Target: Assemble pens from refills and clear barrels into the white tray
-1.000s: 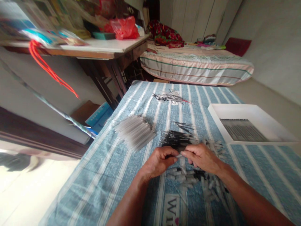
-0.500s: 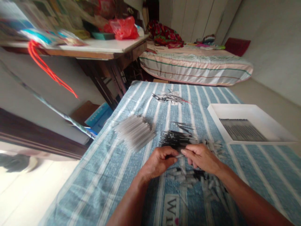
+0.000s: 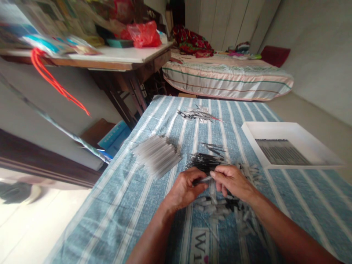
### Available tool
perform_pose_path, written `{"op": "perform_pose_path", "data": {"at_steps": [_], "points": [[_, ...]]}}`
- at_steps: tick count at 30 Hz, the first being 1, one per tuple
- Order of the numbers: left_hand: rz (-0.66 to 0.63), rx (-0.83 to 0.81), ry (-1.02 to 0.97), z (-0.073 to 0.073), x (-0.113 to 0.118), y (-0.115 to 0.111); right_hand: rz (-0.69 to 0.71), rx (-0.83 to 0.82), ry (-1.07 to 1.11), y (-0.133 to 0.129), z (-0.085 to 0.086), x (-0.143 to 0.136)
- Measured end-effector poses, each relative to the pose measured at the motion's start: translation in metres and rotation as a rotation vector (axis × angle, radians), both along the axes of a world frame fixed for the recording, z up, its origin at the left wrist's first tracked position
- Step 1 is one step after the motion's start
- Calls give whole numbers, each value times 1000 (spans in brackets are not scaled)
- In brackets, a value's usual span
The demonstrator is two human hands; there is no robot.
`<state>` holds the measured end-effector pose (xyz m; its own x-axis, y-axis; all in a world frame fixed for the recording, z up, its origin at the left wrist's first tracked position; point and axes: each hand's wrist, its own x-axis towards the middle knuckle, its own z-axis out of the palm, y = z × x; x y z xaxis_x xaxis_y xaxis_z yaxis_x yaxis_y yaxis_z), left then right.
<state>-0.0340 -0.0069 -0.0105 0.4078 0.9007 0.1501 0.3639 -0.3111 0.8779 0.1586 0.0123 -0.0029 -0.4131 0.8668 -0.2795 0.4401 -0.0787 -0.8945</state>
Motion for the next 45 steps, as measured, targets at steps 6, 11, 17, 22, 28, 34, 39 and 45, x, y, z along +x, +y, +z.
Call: {"op": "perform_pose_path", "data": {"at_steps": [6,11,17,22,28,34,39,45], "points": [[-44,42,91,3,-5,3,-40,25,21,4,2,2],[-34,75,84,1,-4,4,-43,23,2,6,7,-1],[10,68,67,0,-4,4,-40,39,-13,4,9,-1],[145,-11,-49,3,-5,3,143,197,-218,-6,8,5],[335,-290,-483,4,-2,2,428,435,-767,-23,3,0],[393,-333,-626,7,0,3,397,471,-749,-25,-2,-6],[389,-339,-700,4,-3,4,258,434,-606,-22,-4,-4],[385,-389,-790,2,0,4,131,412,-427,-25,-5,-9]]}}
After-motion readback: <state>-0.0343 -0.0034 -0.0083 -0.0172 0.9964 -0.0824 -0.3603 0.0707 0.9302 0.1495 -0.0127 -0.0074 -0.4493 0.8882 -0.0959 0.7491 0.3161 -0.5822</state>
